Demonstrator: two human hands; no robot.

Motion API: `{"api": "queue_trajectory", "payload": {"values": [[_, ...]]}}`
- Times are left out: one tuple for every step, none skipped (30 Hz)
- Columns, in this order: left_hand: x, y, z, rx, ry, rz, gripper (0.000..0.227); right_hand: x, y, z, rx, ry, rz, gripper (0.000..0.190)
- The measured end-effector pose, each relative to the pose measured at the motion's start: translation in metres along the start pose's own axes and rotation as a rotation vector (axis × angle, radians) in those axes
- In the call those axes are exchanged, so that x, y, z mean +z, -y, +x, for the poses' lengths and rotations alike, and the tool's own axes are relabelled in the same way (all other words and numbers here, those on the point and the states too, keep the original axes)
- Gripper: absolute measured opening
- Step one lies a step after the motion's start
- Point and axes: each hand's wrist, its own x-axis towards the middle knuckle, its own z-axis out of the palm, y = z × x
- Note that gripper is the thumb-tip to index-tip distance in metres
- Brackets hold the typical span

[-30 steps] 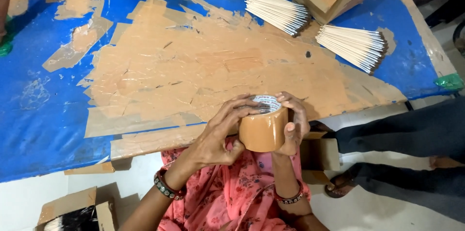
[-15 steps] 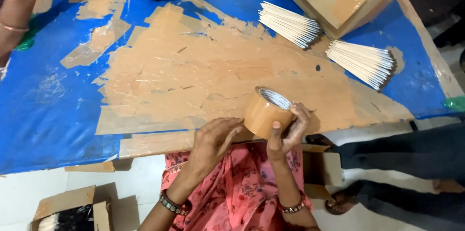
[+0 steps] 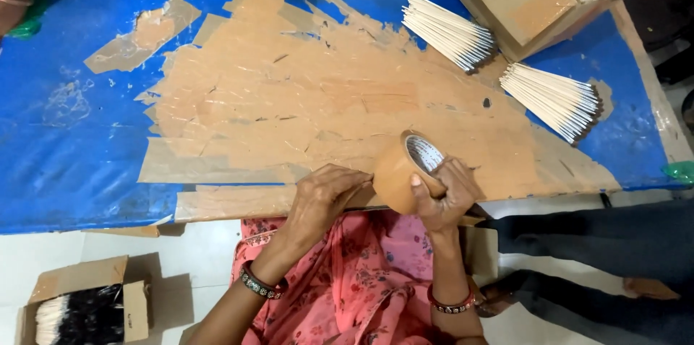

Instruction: Bundling and taping groups of thin wooden sticks at a shared workstation.

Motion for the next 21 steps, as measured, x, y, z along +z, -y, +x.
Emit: {"api": "queue_trajectory", "payload": {"values": [[0.000, -0.001, 0.001, 0.035, 0.001, 0.007, 0.020, 0.000, 0.002, 0.002, 0.016, -0.018, 0.041, 0.039], [-0.001, -0.001, 0.001, 0.032, 0.000, 0.006, 0.020, 0.000, 0.004, 0.002, 0.016, -0.015, 0.041, 0.039], [-0.001, -0.002, 0.003, 0.046, 0.001, 0.003, 0.019, 0.000, 0.006, 0.004, 0.007, -0.023, 0.032, 0.038], [-0.001, -0.002, 0.004, 0.060, 0.001, 0.001, 0.019, 0.000, 0.007, 0.005, -0.003, -0.032, 0.024, 0.038], [-0.002, -0.003, 0.006, 0.059, 0.000, -0.001, 0.019, 0.001, 0.006, 0.004, -0.004, -0.030, 0.023, 0.038], [-0.002, -0.004, 0.007, 0.073, 0.010, 0.023, 0.018, 0.001, 0.005, 0.003, 0.007, -0.046, 0.034, 0.039], [-0.003, -0.004, 0.009, 0.088, 0.019, 0.049, 0.018, 0.002, 0.004, 0.003, 0.016, -0.062, 0.046, 0.040], [-0.005, -0.005, 0.011, 0.087, 0.017, 0.049, 0.018, 0.004, 0.001, 0.002, 0.015, -0.061, 0.047, 0.040], [-0.006, -0.007, 0.012, 0.089, 0.034, 0.070, 0.019, 0.004, -0.001, 0.000, 0.017, -0.076, 0.047, 0.041], [-0.007, -0.009, 0.014, 0.090, 0.052, 0.091, 0.020, 0.005, -0.004, -0.002, 0.019, -0.091, 0.047, 0.042], [-0.007, -0.008, 0.014, 0.089, 0.053, 0.092, 0.020, 0.006, -0.007, -0.003, 0.021, -0.091, 0.047, 0.042], [-0.006, -0.008, 0.014, 0.100, 0.067, 0.103, 0.020, 0.006, -0.009, -0.005, 0.033, -0.117, 0.087, 0.042], [-0.005, -0.007, 0.015, 0.112, 0.079, 0.115, 0.021, 0.007, -0.012, -0.006, 0.043, -0.145, 0.126, 0.043], [-0.005, -0.008, 0.017, 0.112, 0.079, 0.116, 0.021, 0.008, -0.012, -0.006, 0.043, -0.145, 0.127, 0.043], [-0.005, -0.008, 0.019, 0.126, 0.082, 0.126, 0.021, 0.008, -0.012, -0.006, 0.056, -0.158, 0.145, 0.042], [-0.004, -0.009, 0.021, 0.140, 0.085, 0.136, 0.021, 0.007, -0.012, -0.006, 0.068, -0.171, 0.163, 0.041], [-0.001, -0.007, 0.021, 0.146, 0.088, 0.135, 0.021, 0.007, -0.014, -0.007, 0.067, -0.177, 0.160, 0.041], [0.002, -0.005, 0.022, 0.147, 0.109, 0.177, 0.023, 0.007, -0.016, -0.009, 0.099, -0.188, 0.163, 0.043], [0.005, -0.003, 0.022, 0.145, 0.129, 0.219, 0.025, 0.006, -0.018, -0.011, 0.132, -0.196, 0.168, 0.045], [0.004, -0.004, 0.024, 0.149, 0.132, 0.218, 0.025, 0.006, -0.017, -0.009, 0.133, -0.199, 0.166, 0.045], [0.004, -0.005, 0.025, 0.141, 0.136, 0.209, 0.023, 0.006, -0.016, -0.009, 0.141, -0.193, 0.177, 0.047]]}}
